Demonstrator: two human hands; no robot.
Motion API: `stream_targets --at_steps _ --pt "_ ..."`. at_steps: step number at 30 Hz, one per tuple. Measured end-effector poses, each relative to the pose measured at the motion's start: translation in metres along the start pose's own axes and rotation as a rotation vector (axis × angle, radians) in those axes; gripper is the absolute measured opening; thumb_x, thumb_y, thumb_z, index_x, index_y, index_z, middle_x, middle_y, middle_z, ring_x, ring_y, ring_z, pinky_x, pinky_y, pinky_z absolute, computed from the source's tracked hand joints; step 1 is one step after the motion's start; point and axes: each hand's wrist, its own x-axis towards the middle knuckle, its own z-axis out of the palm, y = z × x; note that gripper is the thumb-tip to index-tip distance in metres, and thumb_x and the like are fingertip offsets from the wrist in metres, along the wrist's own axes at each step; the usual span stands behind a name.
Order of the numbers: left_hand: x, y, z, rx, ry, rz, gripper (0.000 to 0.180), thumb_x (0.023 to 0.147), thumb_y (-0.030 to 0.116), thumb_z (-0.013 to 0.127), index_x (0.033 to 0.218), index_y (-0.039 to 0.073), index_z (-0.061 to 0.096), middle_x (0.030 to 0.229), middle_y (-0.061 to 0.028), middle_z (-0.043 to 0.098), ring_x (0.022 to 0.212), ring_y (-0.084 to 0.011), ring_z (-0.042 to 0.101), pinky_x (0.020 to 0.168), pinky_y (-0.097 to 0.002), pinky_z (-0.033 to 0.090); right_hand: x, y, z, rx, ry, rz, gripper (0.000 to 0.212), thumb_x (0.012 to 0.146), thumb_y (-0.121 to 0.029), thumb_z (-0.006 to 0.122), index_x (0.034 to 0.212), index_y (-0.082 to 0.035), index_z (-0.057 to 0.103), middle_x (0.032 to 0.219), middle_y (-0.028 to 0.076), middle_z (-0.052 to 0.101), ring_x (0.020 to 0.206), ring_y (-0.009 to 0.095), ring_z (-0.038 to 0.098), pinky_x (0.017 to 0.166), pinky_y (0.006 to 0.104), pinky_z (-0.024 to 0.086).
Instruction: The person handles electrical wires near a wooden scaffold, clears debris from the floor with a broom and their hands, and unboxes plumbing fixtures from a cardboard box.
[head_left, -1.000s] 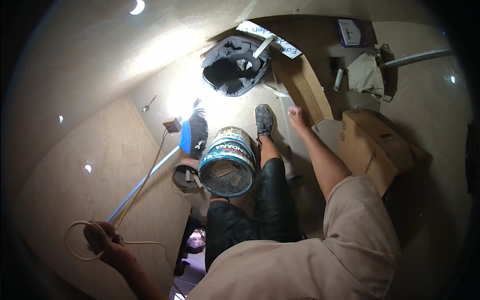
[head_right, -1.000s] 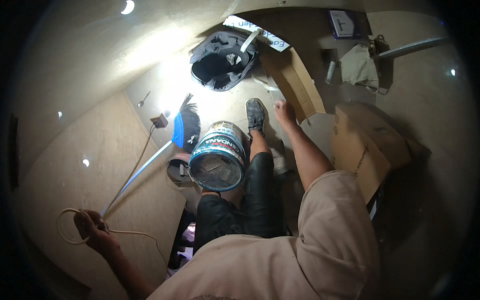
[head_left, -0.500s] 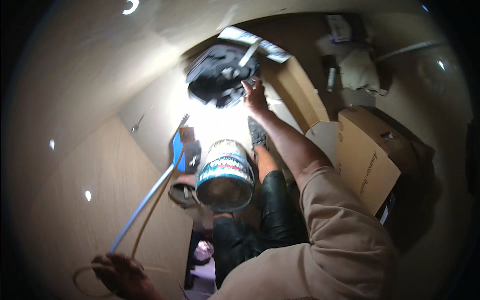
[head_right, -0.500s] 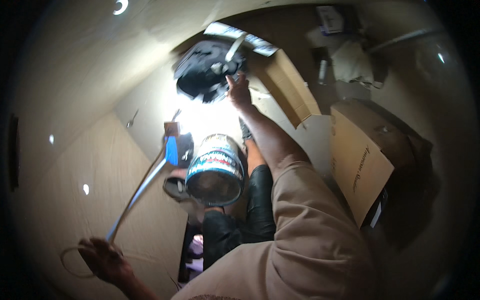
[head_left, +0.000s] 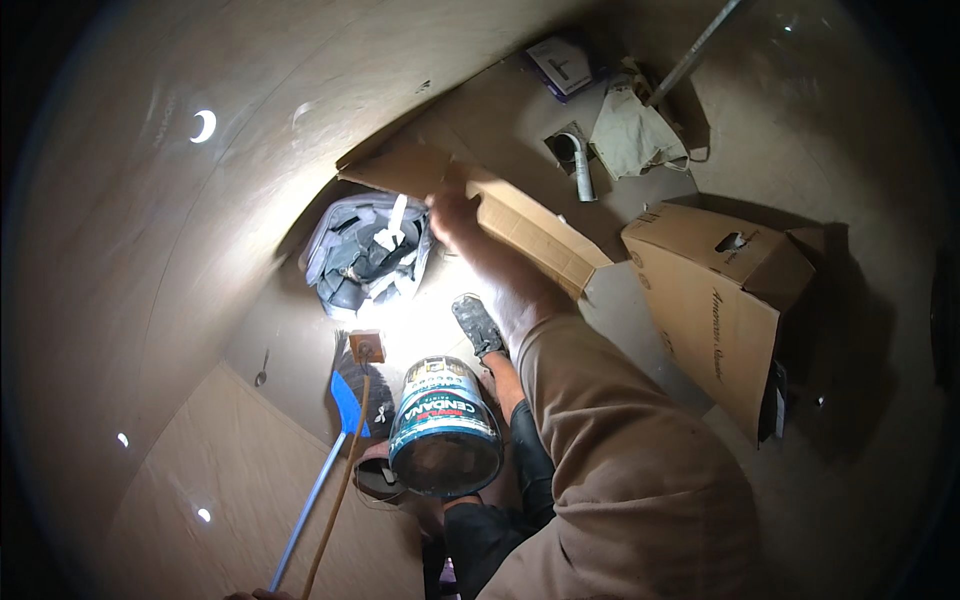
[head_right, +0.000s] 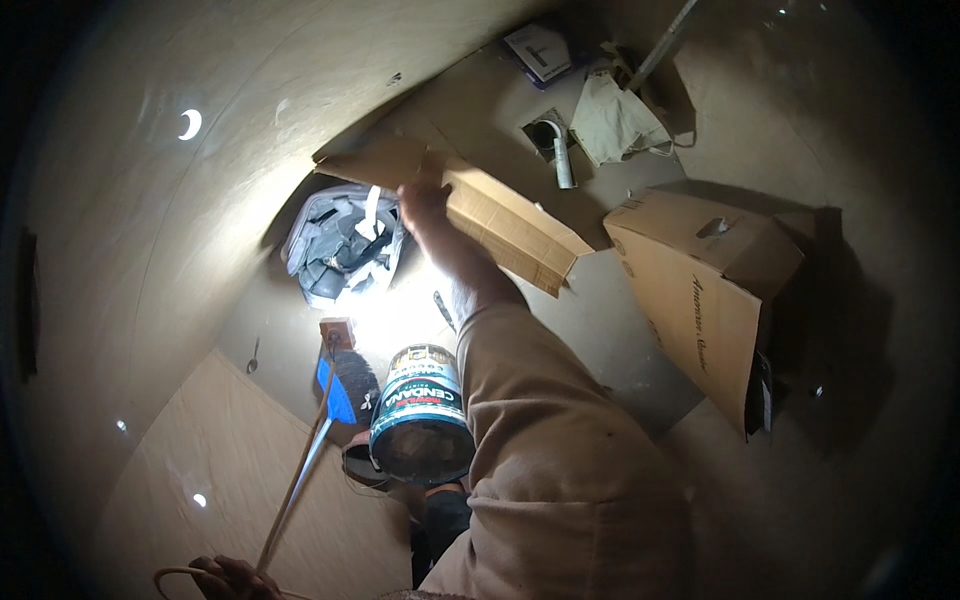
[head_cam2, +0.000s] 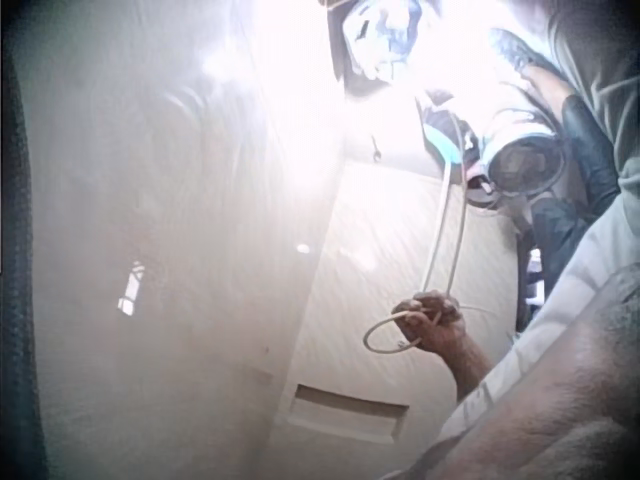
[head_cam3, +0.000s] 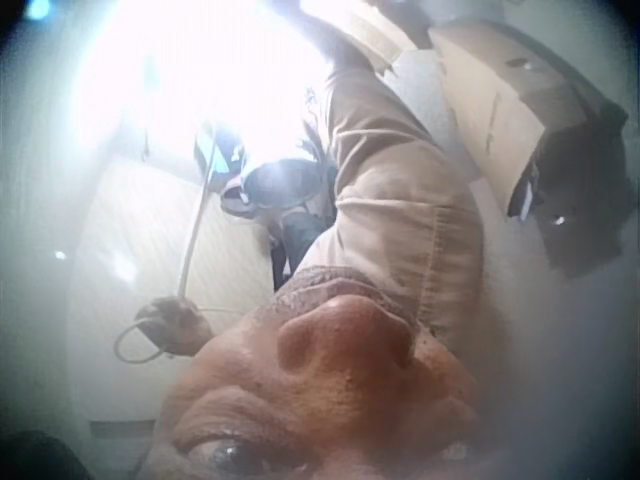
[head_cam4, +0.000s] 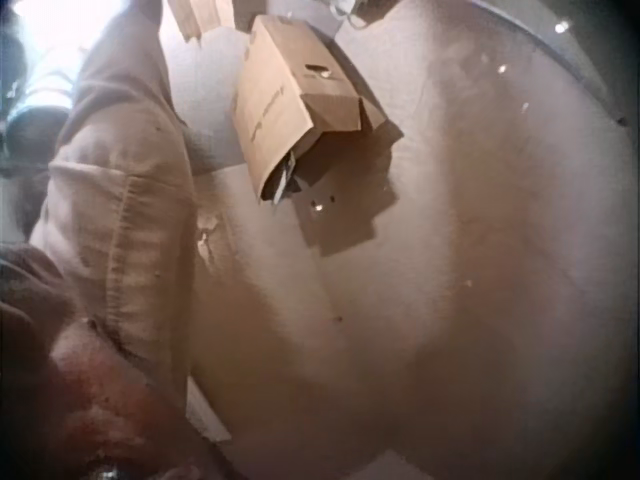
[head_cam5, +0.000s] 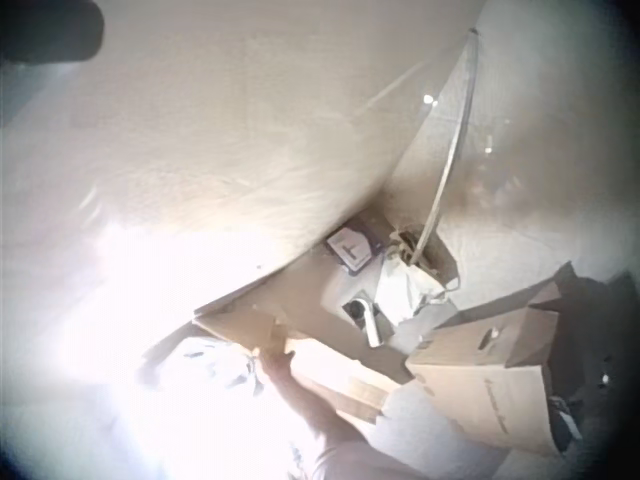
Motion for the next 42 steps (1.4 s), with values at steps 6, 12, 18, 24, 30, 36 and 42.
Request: stream_targets --at_steps 6,12,18,24,30,36,42 --pt "-0.006 0.070 0.012 -0.269 -0.060 0.089 0.019 0.085 0.016 0.067 0.091 0.004 0.054 0.082 -0.0064 0.054 0.076 -0.0201 0.056 0.062 -0.0303 0.050 -0.096 0.008 0.025 0.489 0.189 -0.162 0.017 0.090 -0.011 0.055 0.101 -0.004 0.066 0.115 0.020 0.061 0.110 0.041 0.055 0.101 0.0502 0.042" --pt "-0.024 0.097 0.014 -0.655 0.016 0.025 0.017 0.088 0.010 0.066 0.099 0.001 0.056 0.087 -0.0099 0.056 0.080 -0.0191 0.058 0.061 -0.0276 0.052 -0.143 0.089 -0.047 0.602 0.201 -0.099 0.028 0.086 -0.005 0.051 0.111 -0.004 0.063 0.099 0.021 0.065 0.089 0.040 0.065 0.079 0.0483 0.055" --pt "-0.023 0.059 -0.016 -0.056 0.022 0.174 0.038 0.092 0.023 0.065 0.119 -0.001 0.057 0.107 -0.0151 0.062 0.099 -0.0279 0.061 0.083 -0.0395 0.053 -0.107 0.228 -0.135 0.303 -0.045 0.217 0.060 0.083 -0.041 0.072 0.131 -0.009 0.058 0.116 0.022 0.065 0.108 0.039 0.063 0.093 0.0472 0.052" --pt "-0.011 0.077 -0.008 -1.130 -0.156 -0.011 0.034 0.099 0.031 0.059 0.123 0.008 0.055 0.110 -0.0068 0.067 0.089 -0.0173 0.065 0.052 -0.0255 0.055 -0.058 0.419 -0.122 0.180 0.013 0.504 0.035 0.090 -0.030 0.059 0.095 0.002 0.070 0.099 0.026 0.069 0.097 0.041 0.068 0.082 0.0505 0.054" --pt "-0.034 0.140 -0.001 -1.023 -0.164 -0.027 0.020 0.103 0.029 0.054 0.106 0.010 0.051 0.077 -0.0050 0.065 0.047 -0.0111 0.059 0.032 -0.0209 0.044 -0.049 0.397 -0.109 0.299 0.137 0.216 0.023 0.088 -0.021 0.066 0.104 -0.005 0.071 0.093 0.014 0.073 0.085 0.026 0.071 0.076 0.0375 0.056" --pt "-0.032 0.121 0.001 -0.975 -0.135 -0.007 0.021 0.103 0.030 0.052 0.100 0.009 0.048 0.071 -0.0052 0.063 0.039 -0.0089 0.050 0.028 -0.0204 0.039 -0.072 0.233 -0.065 0.408 -0.063 -0.171 0.018 0.087 -0.013 0.066 0.102 -0.005 0.071 0.090 0.016 0.072 0.083 0.030 0.071 0.074 0.0376 0.055" --pt "-0.031 0.037 -0.019 -0.670 -0.152 -0.063 0.037 0.103 0.031 0.050 0.121 -0.002 0.052 0.112 -0.0221 0.059 0.083 -0.0241 0.063 0.062 -0.0304 0.051 -0.065 0.012 -0.072 0.750 0.020 -0.664 0.015 0.087 0.000 0.062 0.098 -0.005 0.071 0.092 0.018 0.069 0.088 0.036 0.068 0.076 0.0423 0.056"
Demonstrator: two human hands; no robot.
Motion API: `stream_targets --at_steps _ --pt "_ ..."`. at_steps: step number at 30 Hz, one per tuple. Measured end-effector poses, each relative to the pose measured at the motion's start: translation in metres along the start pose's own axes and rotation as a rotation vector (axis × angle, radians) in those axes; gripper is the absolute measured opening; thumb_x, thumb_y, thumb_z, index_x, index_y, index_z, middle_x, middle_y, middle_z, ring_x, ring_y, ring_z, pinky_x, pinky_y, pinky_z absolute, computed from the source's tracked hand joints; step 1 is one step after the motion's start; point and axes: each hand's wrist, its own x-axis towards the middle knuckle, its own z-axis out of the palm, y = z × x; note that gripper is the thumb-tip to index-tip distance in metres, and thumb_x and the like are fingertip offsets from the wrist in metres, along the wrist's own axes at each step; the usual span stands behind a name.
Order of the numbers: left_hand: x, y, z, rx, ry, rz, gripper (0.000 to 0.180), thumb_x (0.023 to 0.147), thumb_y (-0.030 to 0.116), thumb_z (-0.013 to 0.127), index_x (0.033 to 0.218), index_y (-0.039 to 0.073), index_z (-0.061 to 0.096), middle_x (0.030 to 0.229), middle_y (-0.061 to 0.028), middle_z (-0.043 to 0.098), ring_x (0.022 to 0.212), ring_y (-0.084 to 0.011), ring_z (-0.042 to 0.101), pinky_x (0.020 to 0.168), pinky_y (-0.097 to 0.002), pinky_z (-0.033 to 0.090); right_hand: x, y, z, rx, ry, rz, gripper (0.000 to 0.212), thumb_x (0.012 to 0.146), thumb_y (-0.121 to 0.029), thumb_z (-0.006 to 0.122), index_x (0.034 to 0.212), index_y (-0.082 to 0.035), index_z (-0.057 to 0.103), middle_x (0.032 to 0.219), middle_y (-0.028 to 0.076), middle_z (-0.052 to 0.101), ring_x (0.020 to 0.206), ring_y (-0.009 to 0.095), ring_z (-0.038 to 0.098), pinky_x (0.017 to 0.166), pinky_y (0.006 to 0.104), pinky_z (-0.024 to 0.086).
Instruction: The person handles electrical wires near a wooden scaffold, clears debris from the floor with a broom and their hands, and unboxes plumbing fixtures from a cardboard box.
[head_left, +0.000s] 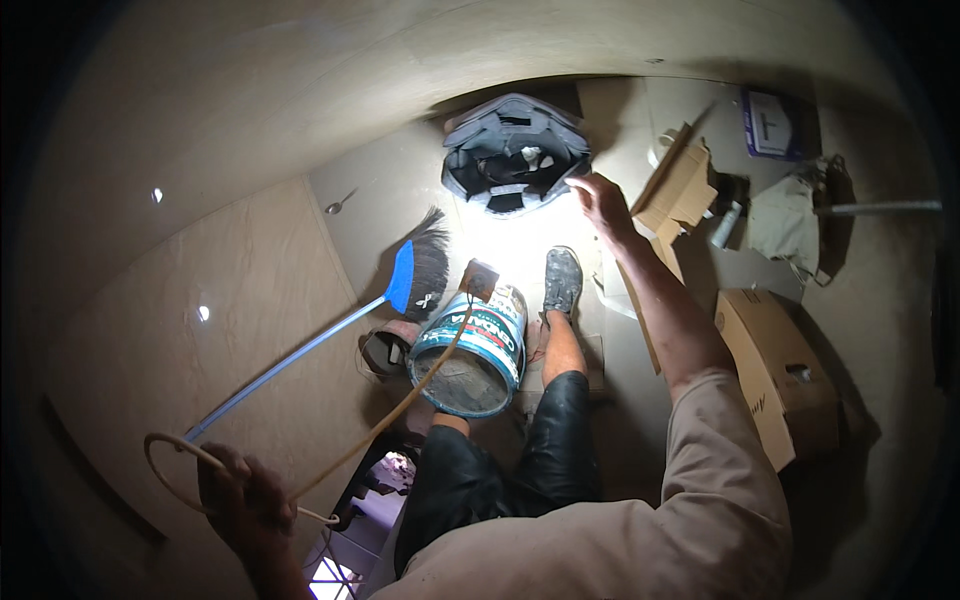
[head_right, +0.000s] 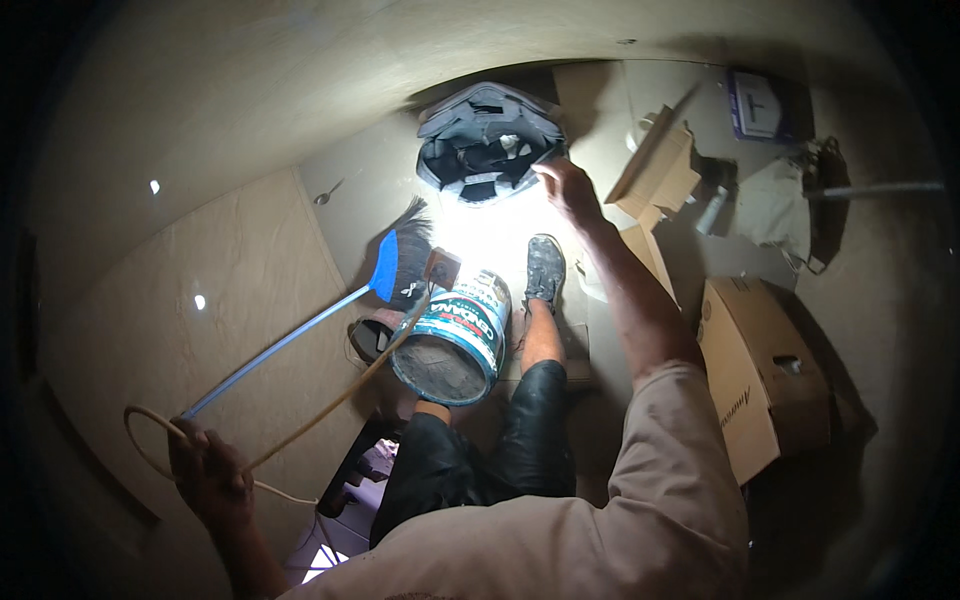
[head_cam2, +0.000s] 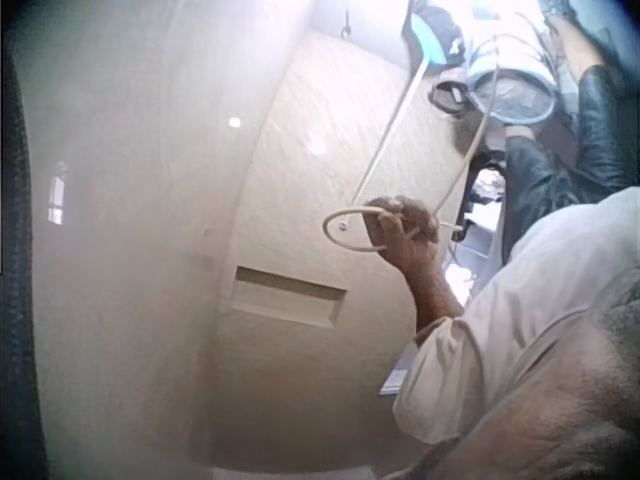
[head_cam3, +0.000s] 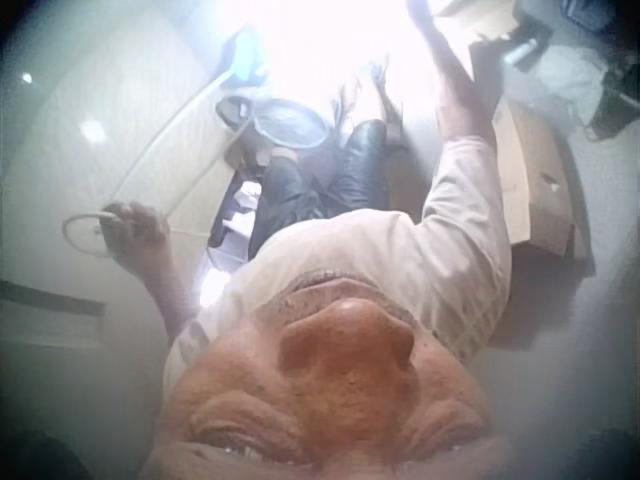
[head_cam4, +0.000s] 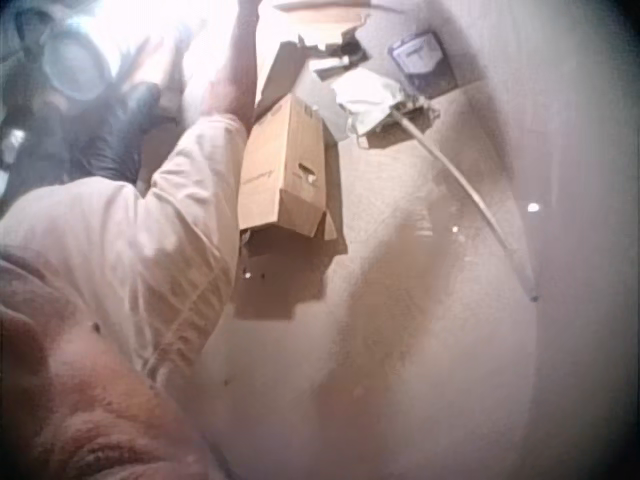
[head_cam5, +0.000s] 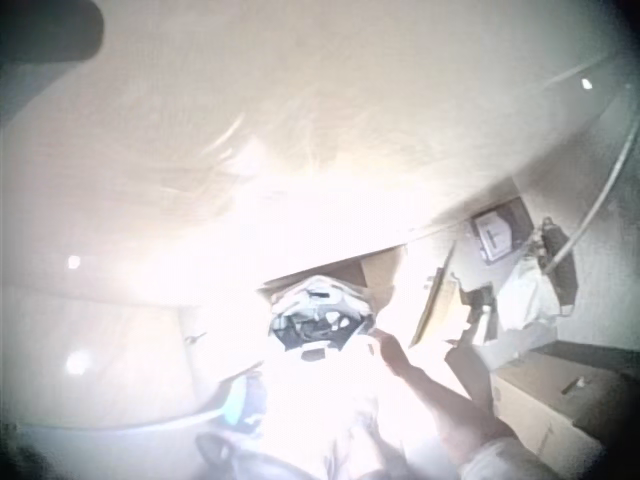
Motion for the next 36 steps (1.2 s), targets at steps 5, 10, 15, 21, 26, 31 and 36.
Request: stream_targets --at_steps 5,10,15,21,26,31,36 --pt "-0.002 -0.058 -0.032 1.679 0.021 0.303 0.052 0.104 0.034 0.044 0.136 -0.007 0.047 0.132 -0.0313 0.051 0.116 -0.0416 0.057 0.095 -0.0461 0.048 0.094 0.022 0.129 -0.282 -0.405 -0.035 0.014 0.089 -0.012 0.058 0.092 -0.009 0.072 0.089 0.018 0.069 0.087 0.038 0.068 0.076 0.0466 0.055" --pt "0.008 -0.104 -0.030 1.816 -0.011 0.399 0.055 0.105 0.038 0.040 0.140 -0.005 0.044 0.132 -0.0316 0.051 0.117 -0.0438 0.055 0.097 -0.0486 0.047 0.112 0.039 0.235 -0.640 -0.783 -0.006 0.046 0.093 -0.017 0.055 0.138 -0.027 0.057 0.144 0.021 0.050 0.127 0.032 0.055 0.102 0.0449 0.047" --pt "0.044 -0.136 -0.036 1.726 -0.002 0.460 0.055 0.105 0.039 0.037 0.141 -0.002 0.043 0.132 -0.0312 0.051 0.116 -0.0437 0.056 0.096 -0.0495 0.047 0.088 0.190 0.291 -0.417 -0.799 0.314 0.049 0.103 -0.035 0.035 0.148 -0.017 0.044 0.162 0.013 0.024 0.148 0.030 0.027 0.121 0.0419 0.024" --pt "0.054 -0.139 -0.050 1.703 0.009 0.488 0.056 0.105 0.041 0.034 0.143 0.001 0.040 0.131 -0.0306 0.051 0.115 -0.0437 0.056 0.095 -0.0505 0.048 0.066 0.183 0.146 -0.556 -0.462 0.172 0.035 0.098 -0.024 0.044 0.114 -0.007 0.069 0.120 0.021 0.066 0.113 0.035 0.064 0.097 0.0431 0.050" --pt "0.059 -0.143 -0.057 1.703 0.014 0.467 0.056 0.105 0.042 0.032 0.145 0.004 0.039 0.131 -0.0302 0.051 0.114 -0.0436 0.057 0.094 -0.0514 0.048 0.065 0.090 0.123 -0.712 -0.541 0.294 0.024 0.091 -0.014 0.052 0.099 -0.005 0.073 0.097 0.022 0.069 0.093 0.035 0.068 0.080 0.0442 0.055" --pt "0.069 -0.143 -0.066 1.735 0.009 0.501 0.056 0.106 0.044 0.029 0.147 0.007 0.037 0.130 -0.0297 0.051 0.113 -0.0436 0.057 0.093 -0.0523 0.048 0.025 0.056 0.163 -1.013 -0.705 -0.371 0.021 0.086 -0.015 0.056 0.099 -0.008 0.070 0.109 0.007 0.062 0.107 0.023 0.058 0.092 0.0354 0.050" --pt "0.085 -0.131 -0.079 2.696 0.363 0.809 0.057 0.105 0.048 0.026 0.140 0.007 0.042 0.124 -0.0279 0.054 0.106 -0.0434 0.060 0.086 -0.0522 0.049 -0.016 0.068 0.192 -0.695 -1.050 0.160 0.052 0.100 -0.018 0.038 0.149 -0.036 0.040 0.152 0.011 0.038 0.139 0.029 0.039 0.113 0.0445 0.033"
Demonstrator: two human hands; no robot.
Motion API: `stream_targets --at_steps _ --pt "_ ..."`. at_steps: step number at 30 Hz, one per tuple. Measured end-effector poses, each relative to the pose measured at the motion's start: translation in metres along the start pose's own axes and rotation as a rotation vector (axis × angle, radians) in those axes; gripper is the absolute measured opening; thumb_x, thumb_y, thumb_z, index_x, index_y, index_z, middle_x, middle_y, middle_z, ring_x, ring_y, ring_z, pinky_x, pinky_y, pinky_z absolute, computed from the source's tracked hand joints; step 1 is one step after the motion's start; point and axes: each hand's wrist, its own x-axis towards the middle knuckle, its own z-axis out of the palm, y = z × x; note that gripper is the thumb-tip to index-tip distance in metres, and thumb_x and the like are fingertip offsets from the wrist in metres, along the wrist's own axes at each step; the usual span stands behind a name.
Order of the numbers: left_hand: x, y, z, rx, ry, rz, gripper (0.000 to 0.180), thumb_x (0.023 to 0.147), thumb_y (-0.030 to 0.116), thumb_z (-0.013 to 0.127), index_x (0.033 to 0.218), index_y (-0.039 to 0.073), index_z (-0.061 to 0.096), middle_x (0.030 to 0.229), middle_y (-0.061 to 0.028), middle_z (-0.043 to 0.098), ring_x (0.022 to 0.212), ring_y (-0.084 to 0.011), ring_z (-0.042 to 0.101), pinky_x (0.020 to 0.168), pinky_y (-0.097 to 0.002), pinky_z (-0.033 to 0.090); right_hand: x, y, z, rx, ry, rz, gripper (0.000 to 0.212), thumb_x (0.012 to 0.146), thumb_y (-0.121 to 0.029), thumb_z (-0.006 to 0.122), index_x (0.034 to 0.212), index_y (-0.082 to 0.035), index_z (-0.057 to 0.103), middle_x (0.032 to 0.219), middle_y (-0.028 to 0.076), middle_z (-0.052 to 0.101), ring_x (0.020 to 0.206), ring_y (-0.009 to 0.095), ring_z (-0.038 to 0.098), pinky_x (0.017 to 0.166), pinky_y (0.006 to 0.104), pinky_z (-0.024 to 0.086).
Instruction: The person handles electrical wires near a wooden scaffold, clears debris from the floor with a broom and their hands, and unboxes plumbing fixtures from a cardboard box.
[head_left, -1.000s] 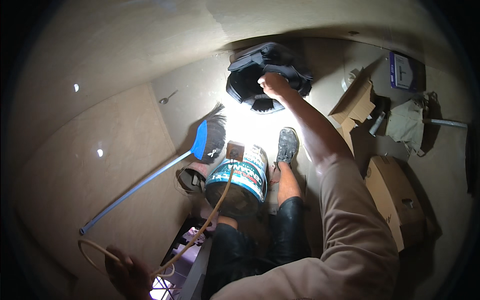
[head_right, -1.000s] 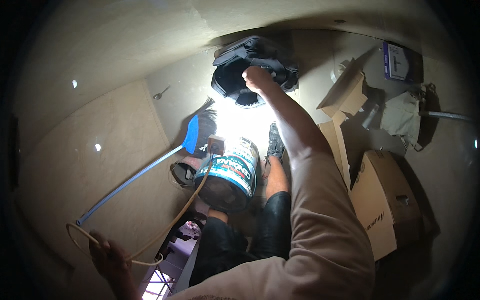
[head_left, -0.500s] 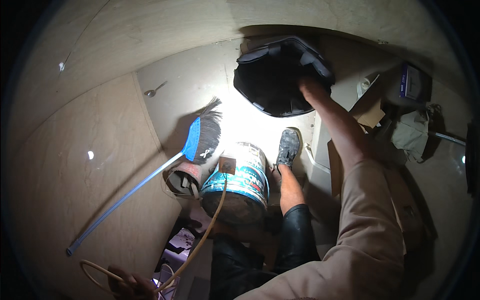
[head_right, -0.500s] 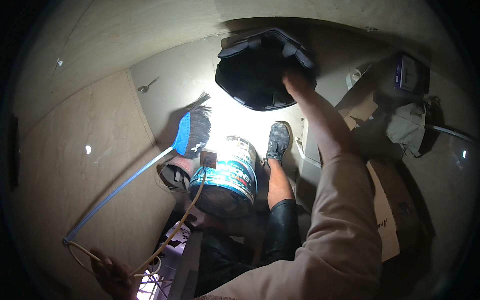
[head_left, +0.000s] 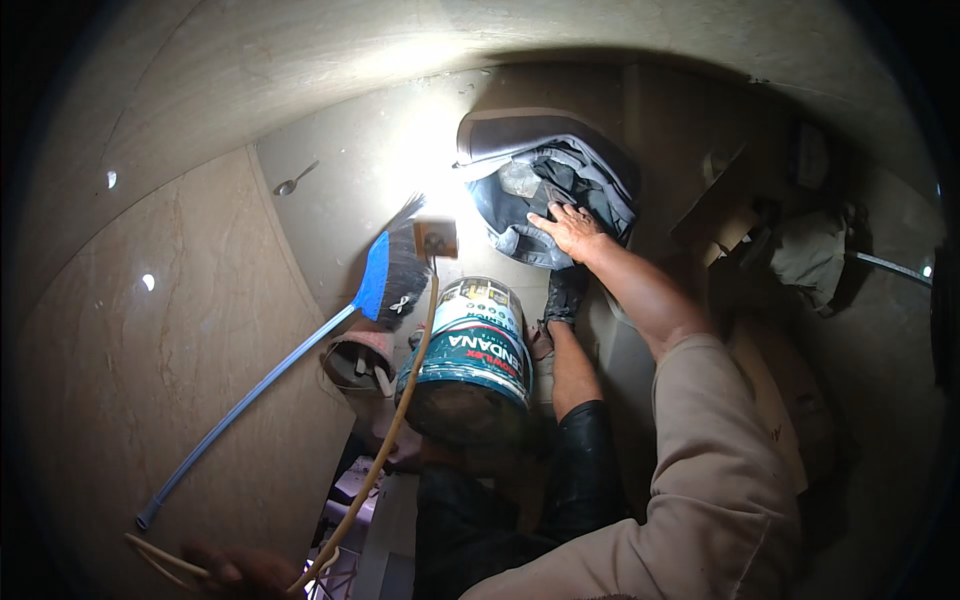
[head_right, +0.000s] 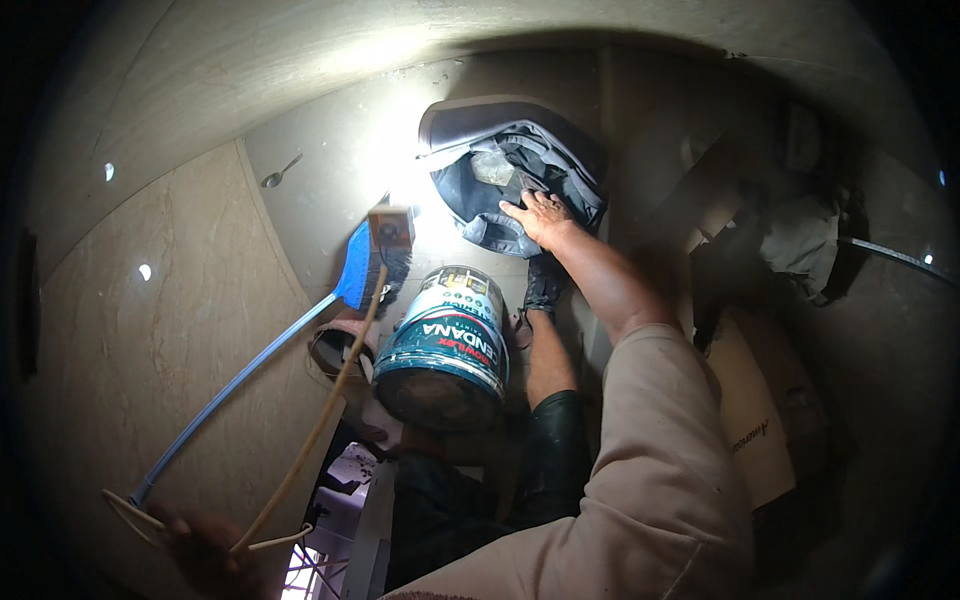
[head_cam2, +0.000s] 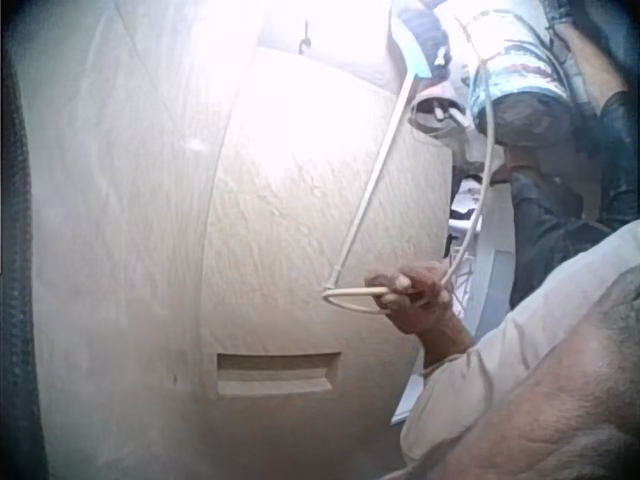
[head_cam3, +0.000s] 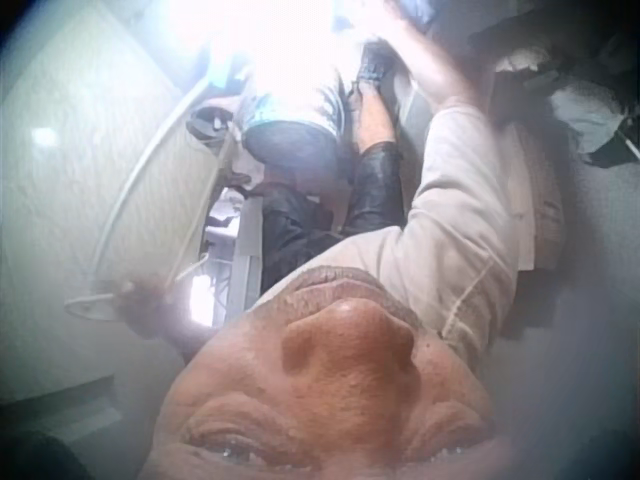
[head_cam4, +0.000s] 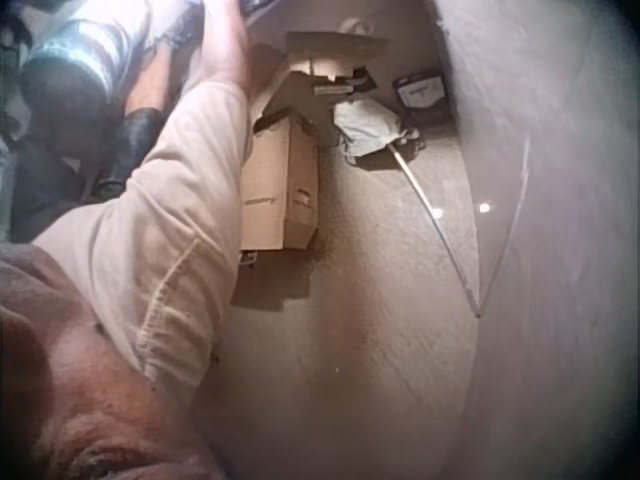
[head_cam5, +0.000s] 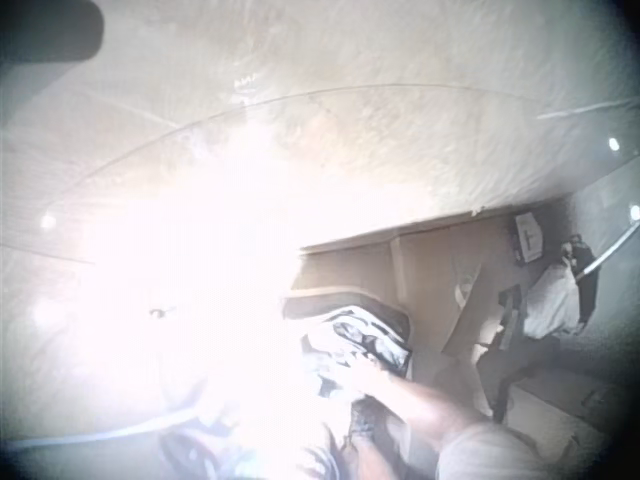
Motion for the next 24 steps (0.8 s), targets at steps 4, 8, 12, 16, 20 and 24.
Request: stream_targets --at_steps 4,8,12,16,20,24 --pt "-0.006 -0.011 0.004 -0.602 -0.137 -0.101 0.051 0.105 0.045 0.030 0.136 0.006 0.043 0.120 -0.0250 0.055 0.100 -0.0399 0.061 0.080 -0.0497 0.051 0.012 -0.020 0.010 -0.119 -0.088 0.152 0.062 0.097 -0.013 0.047 0.151 -0.040 0.035 0.160 0.011 0.028 0.144 0.030 0.033 0.116 0.0454 0.028" --pt "-0.002 -0.010 0.013 -0.770 -0.142 -0.146 0.045 0.105 0.041 0.034 0.131 0.006 0.044 0.117 -0.0222 0.056 0.095 -0.0364 0.062 0.074 -0.0471 0.052 0.042 0.022 0.062 0.209 -0.075 0.214 0.054 0.097 -0.017 0.040 0.151 -0.013 0.037 0.140 0.022 0.054 0.129 0.037 0.053 0.110 0.0448 0.040" --pt "-0.011 -0.007 0.013 -1.200 -0.239 -0.301 0.040 0.105 0.038 0.038 0.127 0.005 0.045 0.113 -0.0193 0.058 0.089 -0.0329 0.063 0.068 -0.0446 0.053 0.029 0.032 0.037 0.083 0.350 0.300 0.054 0.096 -0.015 0.042 0.150 -0.010 0.037 0.139 0.022 0.054 0.125 0.039 0.054 0.107 0.0431 0.043" --pt "-0.021 -0.004 0.004 -1.998 -0.278 -0.778 0.035 0.104 0.034 0.042 0.123 0.005 0.046 0.109 -0.0165 0.059 0.084 -0.0295 0.064 0.062 -0.0420 0.054 0.022 0.041 -0.029 0.400 0.379 0.264 0.046 0.096 -0.020 0.053 0.140 -0.008 0.049 0.121 0.023 0.065 0.108 0.041 0.064 0.095 0.0431 0.051" --pt "-0.029 -0.015 -0.002 -2.622 -0.224 -1.075 0.030 0.104 0.031 0.046 0.118 0.004 0.047 0.106 -0.0136 0.060 0.079 -0.0260 0.065 0.056 -0.0395 0.055 -0.034 0.022 -0.107 0.395 0.828 -0.046 0.031 0.100 -0.017 0.054 0.127 -0.004 0.061 0.115 0.019 0.069 0.104 0.038 0.067 0.092 0.0392 0.053" --pt "-0.034 -0.027 -0.025 -3.192 -0.324 -1.370 0.025 0.104 0.026 0.050 0.117 0.004 0.049 0.101 -0.0118 0.062 0.069 -0.0223 0.065 0.047 -0.0363 0.056 -0.130 -0.105 -0.159 0.353 0.933 -0.409 0.027 0.097 -0.004 0.055 0.124 -0.003 0.063 0.123 0.015 0.067 0.113 0.029 0.064 0.097 0.0357 0.051"
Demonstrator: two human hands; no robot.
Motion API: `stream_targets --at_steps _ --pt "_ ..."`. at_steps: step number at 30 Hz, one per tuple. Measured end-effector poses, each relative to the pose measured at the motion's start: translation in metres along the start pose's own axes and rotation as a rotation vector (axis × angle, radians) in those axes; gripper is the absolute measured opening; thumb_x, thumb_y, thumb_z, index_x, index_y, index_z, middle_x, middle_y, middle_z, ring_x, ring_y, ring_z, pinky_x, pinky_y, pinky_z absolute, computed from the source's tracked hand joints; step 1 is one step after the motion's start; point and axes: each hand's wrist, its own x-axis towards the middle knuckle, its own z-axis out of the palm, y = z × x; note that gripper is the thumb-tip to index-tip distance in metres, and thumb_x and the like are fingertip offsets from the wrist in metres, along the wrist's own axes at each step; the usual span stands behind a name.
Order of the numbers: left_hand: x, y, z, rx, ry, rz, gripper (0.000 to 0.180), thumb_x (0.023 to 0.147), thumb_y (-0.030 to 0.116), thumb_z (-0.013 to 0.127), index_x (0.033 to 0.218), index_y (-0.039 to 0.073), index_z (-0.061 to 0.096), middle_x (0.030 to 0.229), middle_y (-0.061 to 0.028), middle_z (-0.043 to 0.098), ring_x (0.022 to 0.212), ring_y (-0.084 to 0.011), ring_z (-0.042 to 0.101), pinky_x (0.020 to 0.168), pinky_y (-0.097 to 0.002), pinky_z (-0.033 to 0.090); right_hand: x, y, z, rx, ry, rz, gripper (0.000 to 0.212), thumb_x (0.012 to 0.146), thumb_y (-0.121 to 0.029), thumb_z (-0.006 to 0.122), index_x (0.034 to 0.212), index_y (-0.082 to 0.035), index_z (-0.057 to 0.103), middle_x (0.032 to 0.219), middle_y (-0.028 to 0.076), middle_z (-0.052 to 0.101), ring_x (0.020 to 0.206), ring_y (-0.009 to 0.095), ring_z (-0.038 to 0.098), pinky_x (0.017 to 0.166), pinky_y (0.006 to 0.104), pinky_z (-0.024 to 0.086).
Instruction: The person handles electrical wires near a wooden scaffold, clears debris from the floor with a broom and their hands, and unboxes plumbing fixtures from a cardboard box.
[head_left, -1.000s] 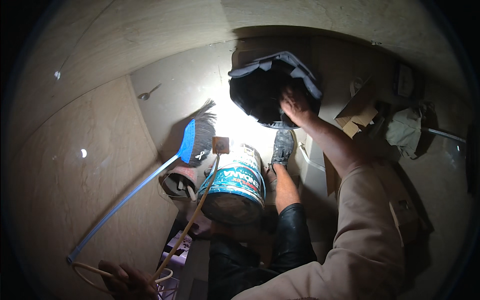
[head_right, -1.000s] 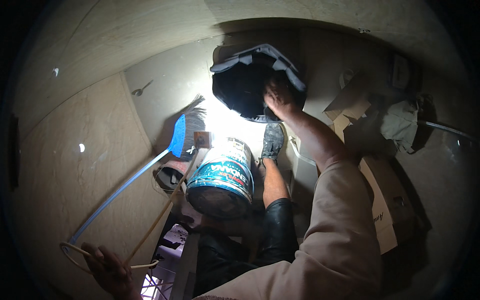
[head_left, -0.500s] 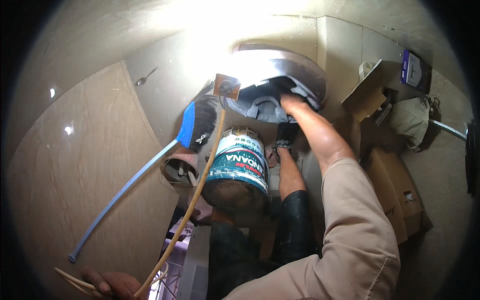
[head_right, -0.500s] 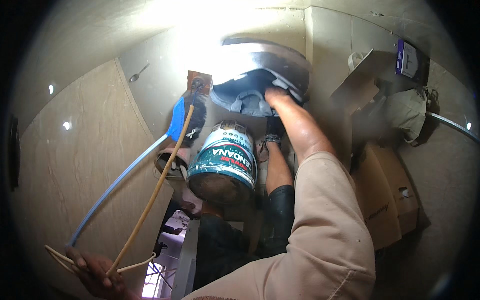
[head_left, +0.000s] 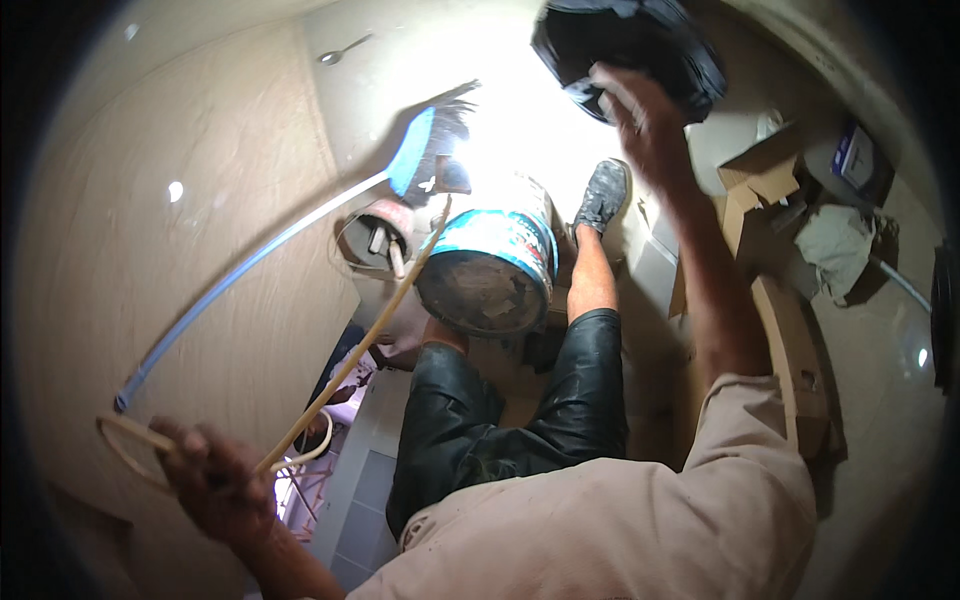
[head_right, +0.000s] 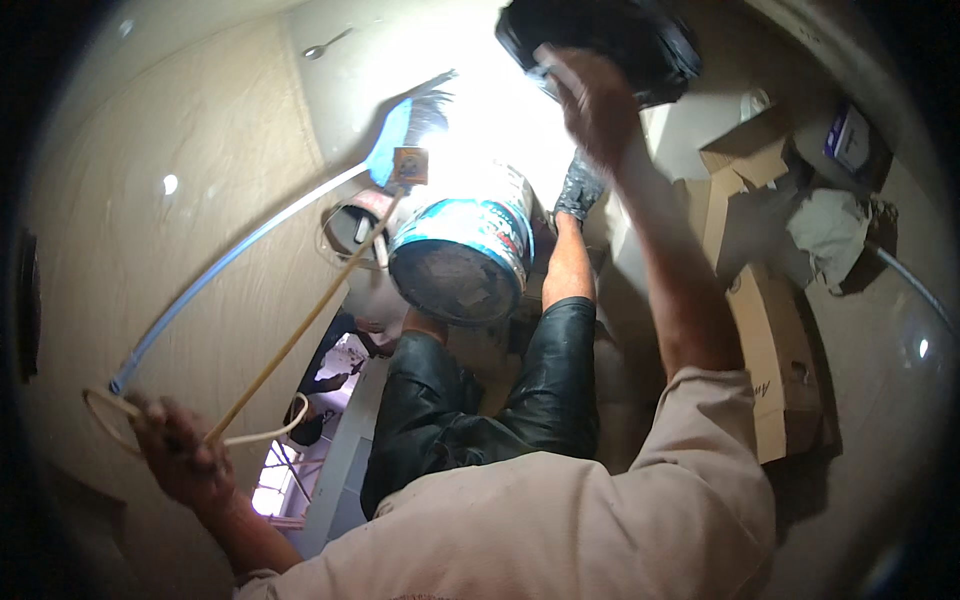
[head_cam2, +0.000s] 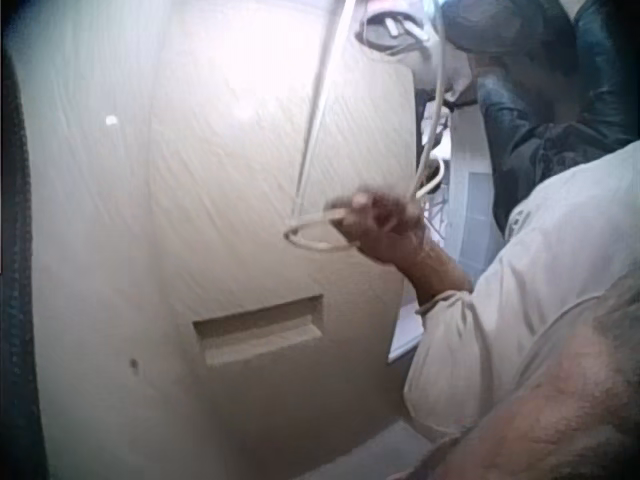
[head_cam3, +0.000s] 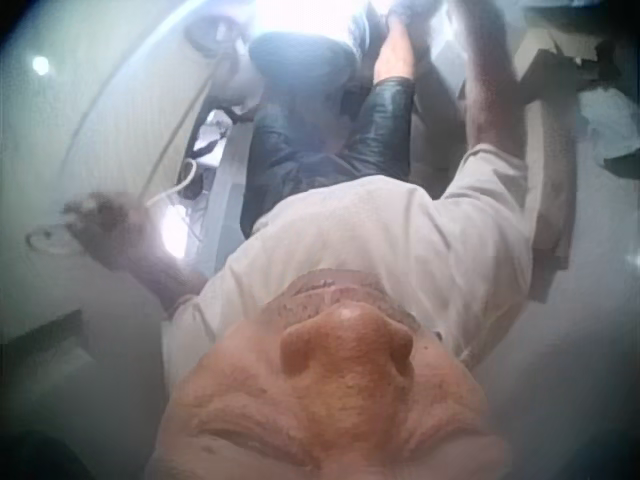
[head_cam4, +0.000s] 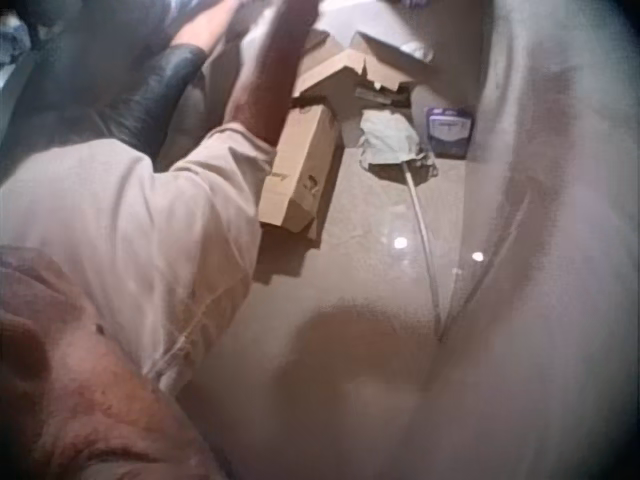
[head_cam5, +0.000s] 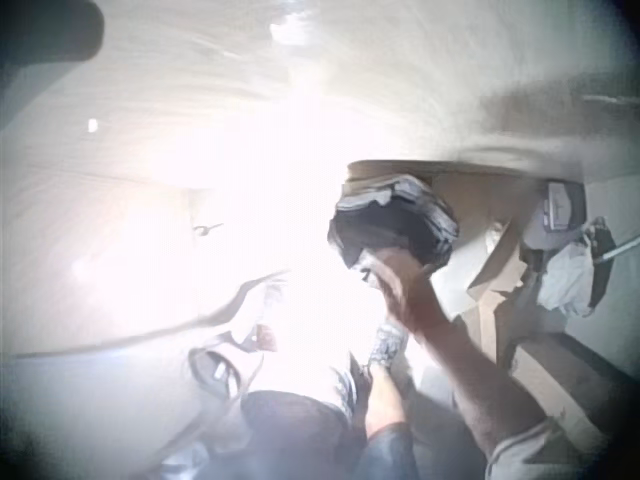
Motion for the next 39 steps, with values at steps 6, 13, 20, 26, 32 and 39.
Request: stream_targets --at_steps 6,13,20,26,32,39 --pt "-0.024 -0.004 0.018 0.171 -0.135 -0.057 0.022 0.104 0.027 0.052 0.116 0.008 0.052 0.081 -0.0115 0.063 0.062 -0.0170 0.065 0.042 -0.0258 0.051 -0.040 -0.259 -0.031 0.608 -0.337 -0.262 0.058 0.083 -0.028 0.072 0.134 -0.006 0.055 0.138 0.014 0.054 0.129 0.031 0.051 0.113 0.0494 0.037" --pt "-0.072 -0.002 -0.007 0.072 -0.029 0.013 0.035 0.100 0.038 0.059 0.106 0.004 0.053 0.087 -0.0105 0.061 0.065 -0.0131 0.060 0.050 -0.0202 0.050 -0.075 -0.345 -0.051 0.705 -0.444 -0.299 0.060 0.081 -0.002 0.070 0.136 -0.020 0.056 0.087 0.003 0.051 0.083 0.022 0.053 0.079 0.0388 0.044" --pt "-0.102 -0.046 -0.014 0.118 -0.230 0.055 0.073 0.089 0.054 0.069 0.133 0.002 0.046 0.113 -0.0072 0.053 0.076 -0.0049 0.042 0.061 -0.0224 0.037 -0.082 -0.386 -0.090 0.615 -0.511 -0.232 0.032 0.081 -0.001 0.069 0.112 -0.010 0.066 0.083 0.006 0.058 0.073 0.023 0.056 0.064 0.0382 0.046" --pt "-0.135 -0.063 -0.010 0.396 -0.221 0.067 0.067 0.099 0.036 0.058 0.148 -0.002 0.034 0.120 -0.0188 0.051 0.098 -0.0259 0.056 0.084 -0.0398 0.048 -0.084 -0.440 -0.128 0.483 -0.537 -0.179 0.024 0.080 0.002 0.069 0.103 -0.006 0.068 0.076 0.009 0.062 0.067 0.025 0.061 0.062 0.0377 0.051" --pt "-0.156 -0.014 -0.009 0.044 0.024 0.214 0.037 0.100 0.020 0.058 0.128 -0.004 0.059 0.105 -0.0093 0.055 0.067 -0.0099 0.058 0.058 -0.0246 0.048 -0.081 -0.467 -0.138 0.466 -0.422 -0.251 0.018 0.086 0.004 0.066 0.103 -0.001 0.067 0.075 0.012 0.061 0.064 0.026 0.061 0.059 0.0367 0.048" --pt "-0.169 0.008 -0.040 -0.110 0.093 0.226 0.025 0.099 0.019 0.058 0.109 -0.004 0.064 0.067 -0.0029 0.056 0.057 -0.0097 0.053 0.049 -0.0242 0.040 -0.053 -0.505 -0.150 0.352 -0.354 -0.408 0.014 0.089 0.002 0.065 0.103 -0.001 0.067 0.076 0.013 0.061 0.064 0.025 0.061 0.058 0.0358 0.047"
